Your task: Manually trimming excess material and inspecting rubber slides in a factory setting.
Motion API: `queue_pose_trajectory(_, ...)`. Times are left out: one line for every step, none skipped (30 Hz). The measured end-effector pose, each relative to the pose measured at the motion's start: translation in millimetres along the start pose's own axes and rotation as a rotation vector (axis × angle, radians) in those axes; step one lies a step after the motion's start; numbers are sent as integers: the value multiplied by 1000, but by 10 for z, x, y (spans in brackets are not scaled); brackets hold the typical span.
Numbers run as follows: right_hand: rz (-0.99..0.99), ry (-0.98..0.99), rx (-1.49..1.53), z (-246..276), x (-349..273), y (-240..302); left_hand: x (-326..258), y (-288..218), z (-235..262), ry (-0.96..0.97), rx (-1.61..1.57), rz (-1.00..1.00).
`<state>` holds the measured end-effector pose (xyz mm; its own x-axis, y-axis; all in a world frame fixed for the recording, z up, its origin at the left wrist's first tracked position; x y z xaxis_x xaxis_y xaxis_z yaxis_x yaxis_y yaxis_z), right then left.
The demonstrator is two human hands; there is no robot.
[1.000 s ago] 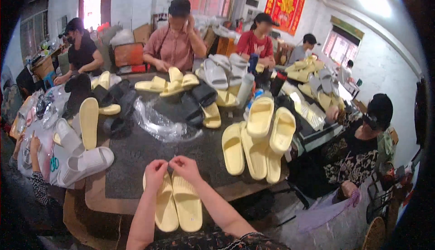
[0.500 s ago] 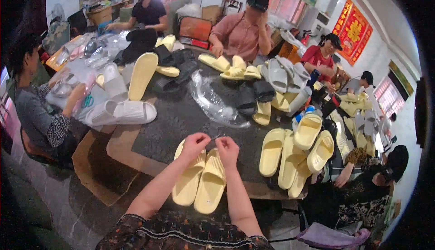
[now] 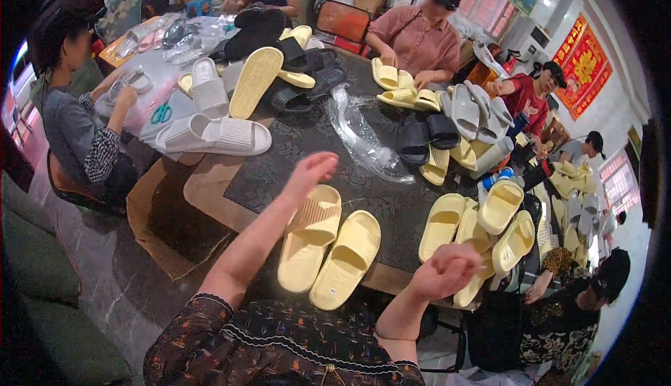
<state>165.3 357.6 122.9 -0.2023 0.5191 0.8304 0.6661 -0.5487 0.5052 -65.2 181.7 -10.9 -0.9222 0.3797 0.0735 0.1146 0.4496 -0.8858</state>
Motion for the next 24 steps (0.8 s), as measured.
queue_pose_trajectory(114, 132, -90, 36, -110, 4, 21, -152, 132, -37, 256, -168)
queue_pose_trajectory(-65, 357, -112, 19, -228, 40, -19, -389, 210, -207, 671, -259)
queue_pose_trajectory(-245, 588, -113, -68, -365, 118, 16, -413, 533, -328, 739, -370)
queue_pose_trajectory(-379, 756, -198, -101, -468, 99, -14, -645, 585, -439, 1100, -438)
queue_pose_trajectory(-520, 919, -274, -128, -582, 61, -42, -819, 605, -530, 1261, -257)
queue_pose_trajectory(-535, 1041, -356, -187, -702, 46, 1, -790, 1017, -757, 1497, -303)
queue_pose_trajectory(-552, 1166, -436, -235, -847, 9, 10, -750, 1430, -993, 1730, -347)
queue_pose_trajectory(-571, 1138, -453, -200, -979, -78, 54, -751, 1537, -980, 1701, -226)
queue_pose_trajectory(-446, 1194, -598, -184, -1101, -152, 81, -794, 1603, -977, 1672, -109)
queue_pose_trajectory(-323, 1241, -749, -197, -1171, -175, 109, -797, 1589, -946, 1679, -128)
queue_pose_trajectory(-340, 1213, -765, -225, -1210, -198, 98, -760, 1579, -874, 1659, -61)
queue_pose_trajectory(-422, 1232, -757, -289, -1215, -231, 78, -721, 1602, -803, 1639, 2)
queue_pose_trajectory(-500, 1253, -742, -362, -1216, -252, 2, -645, 1825, -773, 1619, -164)
queue_pose_trajectory(-507, 1228, -796, -374, -1238, -343, -12, -669, 1696, -756, 1570, -108)
queue_pose_trajectory(-516, 1240, -855, -409, -1272, -407, -91, -644, 1746, -768, 1548, -190)
queue_pose_trajectory(-509, 1202, -852, -428, -1329, -468, -181, -684, 1788, -711, 1424, -257)
queue_pose_trajectory(-504, 1161, -856, -410, -1378, -543, -274, -713, 1608, -663, 1253, -404)
queue_pose_trajectory(-515, 1131, -870, -376, -1435, -588, -366, -749, 1463, -685, 1164, -409)
queue_pose_trajectory(-489, 1084, -864, -349, -1486, -610, -411, -741, 1482, -595, 917, -390)
queue_pose_trajectory(-448, 1055, -839, -379, -1513, -584, -419, -591, 1905, -557, 715, -330)
queue_pose_trajectory(-467, 1030, -865, -304, -1484, -616, -471, -562, 1644, -474, 576, -270)
queue_pose_trajectory(-451, 1053, -846, -245, -1415, -579, -549, -556, 1596, -451, 591, -270)
queue_pose_trajectory(-435, 1080, -829, -172, -1327, -534, -602, -527, 1560, -429, 604, -267)
queue_pose_trajectory(-544, 1074, -775, -110, -1122, -425, -656, -537, 1479, -424, 601, -267)
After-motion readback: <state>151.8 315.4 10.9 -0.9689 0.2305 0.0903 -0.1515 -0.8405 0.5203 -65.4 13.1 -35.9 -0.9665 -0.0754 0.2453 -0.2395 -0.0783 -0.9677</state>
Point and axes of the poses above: each hand's wrist, its own x-axis towards the middle knuckle, its own z-axis out of the back of the hand, y = z × x, the point moved 2 cm from there along x, towards the middle knuckle, and after that the axes turned 6 degrees about -x, right-handed, at the moved point
